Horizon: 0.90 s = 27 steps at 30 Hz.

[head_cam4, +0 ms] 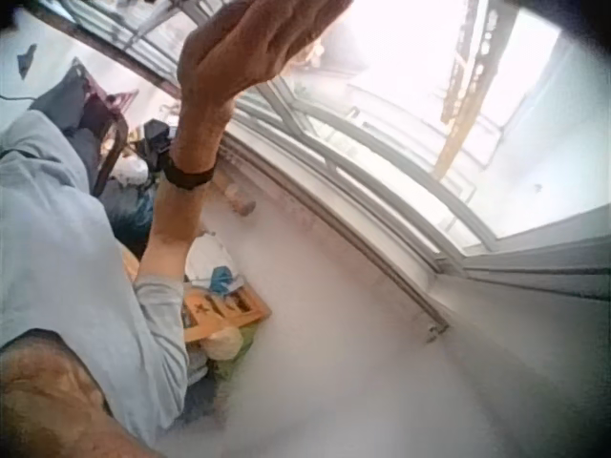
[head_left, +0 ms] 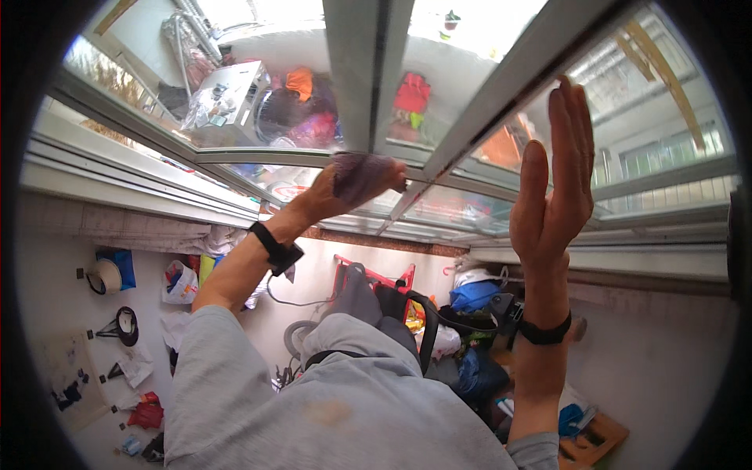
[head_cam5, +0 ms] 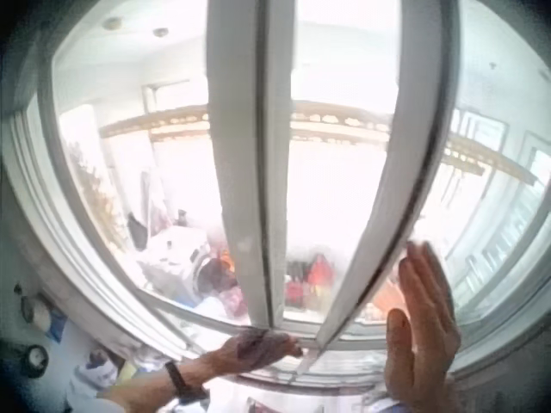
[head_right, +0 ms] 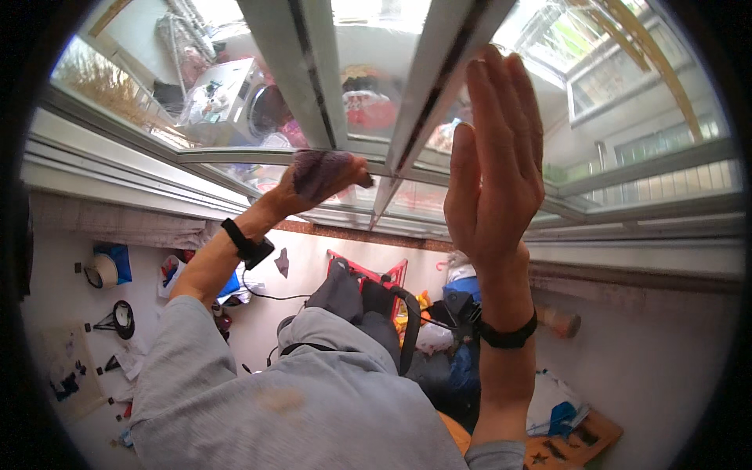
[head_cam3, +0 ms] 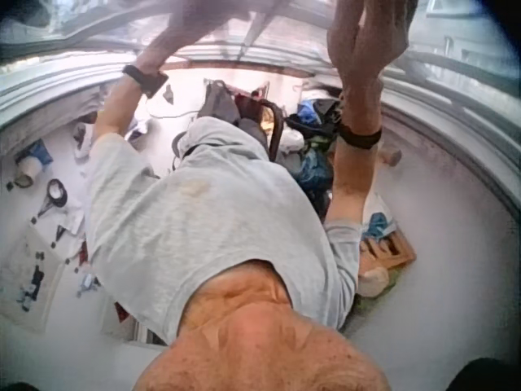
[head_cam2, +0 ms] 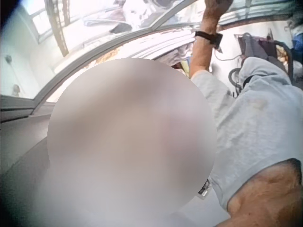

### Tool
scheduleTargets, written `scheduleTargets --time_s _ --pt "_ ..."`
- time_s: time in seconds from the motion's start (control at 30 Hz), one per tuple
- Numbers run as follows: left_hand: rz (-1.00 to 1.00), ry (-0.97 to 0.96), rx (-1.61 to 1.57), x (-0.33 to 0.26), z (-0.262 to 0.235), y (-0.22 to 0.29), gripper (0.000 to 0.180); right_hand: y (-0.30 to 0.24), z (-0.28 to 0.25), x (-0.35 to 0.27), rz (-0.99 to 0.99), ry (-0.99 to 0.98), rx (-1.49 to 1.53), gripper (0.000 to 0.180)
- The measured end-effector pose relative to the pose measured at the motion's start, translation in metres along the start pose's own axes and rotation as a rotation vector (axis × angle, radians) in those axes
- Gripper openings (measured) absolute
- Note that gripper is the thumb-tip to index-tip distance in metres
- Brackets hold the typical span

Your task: Cleaning the glass panes and metal frame of a sliding window using a cloth and moving a step ladder.

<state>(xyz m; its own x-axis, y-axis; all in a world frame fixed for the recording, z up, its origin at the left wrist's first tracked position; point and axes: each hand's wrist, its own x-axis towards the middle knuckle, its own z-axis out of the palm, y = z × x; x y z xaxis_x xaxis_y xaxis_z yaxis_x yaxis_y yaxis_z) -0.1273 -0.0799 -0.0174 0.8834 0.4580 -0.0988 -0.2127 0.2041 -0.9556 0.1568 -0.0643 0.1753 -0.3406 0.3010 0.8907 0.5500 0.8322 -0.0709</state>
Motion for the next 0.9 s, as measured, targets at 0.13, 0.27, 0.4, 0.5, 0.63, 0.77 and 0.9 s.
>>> scheduleTargets --time_s 0.13,0.27,0.4,0.5,0.63,0.77,0.9 --pt "-0.464 -0.010 -1.106 -0.028 -0.008 0.020 0.059 -0.011 -0.013 -0.064 0.260 -0.132 0.065 0.031" --pt "-0.588 0.079 -1.366 -0.028 0.001 0.006 0.062 -0.039 -0.021 -0.212 0.948 -0.357 0.117 0.028" --pt "-0.618 0.165 -1.454 -0.024 0.004 0.004 0.051 -0.099 -0.036 -0.386 1.252 -0.616 0.062 0.038" --pt "-0.622 0.179 -1.475 -0.024 0.006 0.003 0.053 -0.162 -0.048 -0.469 1.463 -0.781 0.011 0.062" --pt "-0.496 0.124 -1.430 -0.039 0.012 0.012 0.059 -0.216 -0.047 -0.520 1.614 -0.820 -0.085 0.079" --pt "-0.554 0.124 -1.458 -0.038 0.009 0.012 0.056 -0.221 -0.040 -0.529 1.797 -0.773 -0.108 0.082" --pt "-0.591 0.191 -1.406 -0.041 0.016 0.024 0.052 -0.225 -0.035 -0.545 1.788 -0.739 -0.176 0.072"
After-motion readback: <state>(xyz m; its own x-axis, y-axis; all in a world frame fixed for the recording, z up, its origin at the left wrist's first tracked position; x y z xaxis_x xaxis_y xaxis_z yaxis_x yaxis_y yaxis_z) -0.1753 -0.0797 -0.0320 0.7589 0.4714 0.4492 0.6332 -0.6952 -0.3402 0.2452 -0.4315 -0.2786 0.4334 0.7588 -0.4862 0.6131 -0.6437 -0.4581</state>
